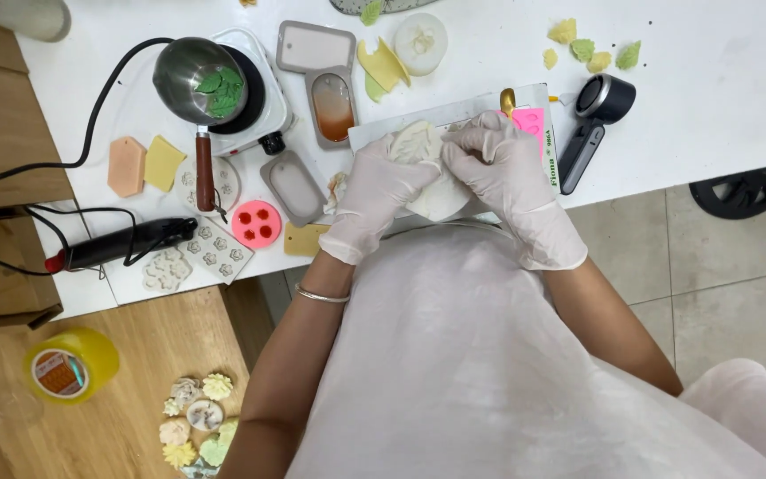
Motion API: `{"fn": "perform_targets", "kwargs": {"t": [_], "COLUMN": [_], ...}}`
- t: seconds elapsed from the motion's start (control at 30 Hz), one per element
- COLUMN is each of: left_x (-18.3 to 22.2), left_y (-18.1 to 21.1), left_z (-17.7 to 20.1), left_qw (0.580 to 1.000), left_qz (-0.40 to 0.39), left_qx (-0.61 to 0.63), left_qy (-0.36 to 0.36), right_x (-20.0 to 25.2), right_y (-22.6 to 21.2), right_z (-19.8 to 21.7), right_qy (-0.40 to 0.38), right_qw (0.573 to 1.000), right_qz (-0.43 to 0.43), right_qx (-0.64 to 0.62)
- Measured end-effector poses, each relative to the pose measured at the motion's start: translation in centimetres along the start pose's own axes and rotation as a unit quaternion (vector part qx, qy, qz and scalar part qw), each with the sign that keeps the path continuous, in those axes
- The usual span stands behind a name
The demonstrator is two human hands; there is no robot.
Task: Clean and trim excess wax from decorative wax leaf and flower shapes using a tool.
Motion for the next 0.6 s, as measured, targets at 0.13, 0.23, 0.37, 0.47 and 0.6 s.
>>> {"fn": "perform_targets", "kwargs": {"t": [0.13,0.23,0.37,0.47,0.6], "left_x": [0.0,-0.2,-0.4,-0.2,-0.2], "left_y": [1.4,1.1,0.1,0.0,0.0], "left_z": [0.0,0.0,0.1,0.2,0.5], "left_qw": [0.999,0.995,0.999,0.999,0.999], "left_qz": [0.035,0.053,0.036,0.025,0.028], "left_qx": [0.026,0.079,0.014,0.003,-0.018], "left_qy": [-0.03,-0.028,-0.013,-0.021,-0.037], "right_x": [0.0,-0.3,-0.5,-0.5,-0.5], "right_y": [0.5,-0.4,-2.2,-1.7,0.9], "right_z": [0.9,1.3,1.0,1.2,2.3], "right_qy": [0.041,0.031,-0.007,-0.031,-0.072], "right_qw": [0.982,0.939,0.977,0.964,0.947], "right_qz": [-0.135,-0.184,-0.185,-0.232,-0.243], "right_qx": [-0.126,-0.29,-0.106,-0.122,-0.196]}}
Point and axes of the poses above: each hand's wrist, its own x-axis away from the middle knuckle, its own z-axis out of the back of the hand, y = z × x, the point moved 1 cm from there along -x, towards the middle knuckle, and after that the axes turned 13 degrees about -x, right-handed, at the moved point
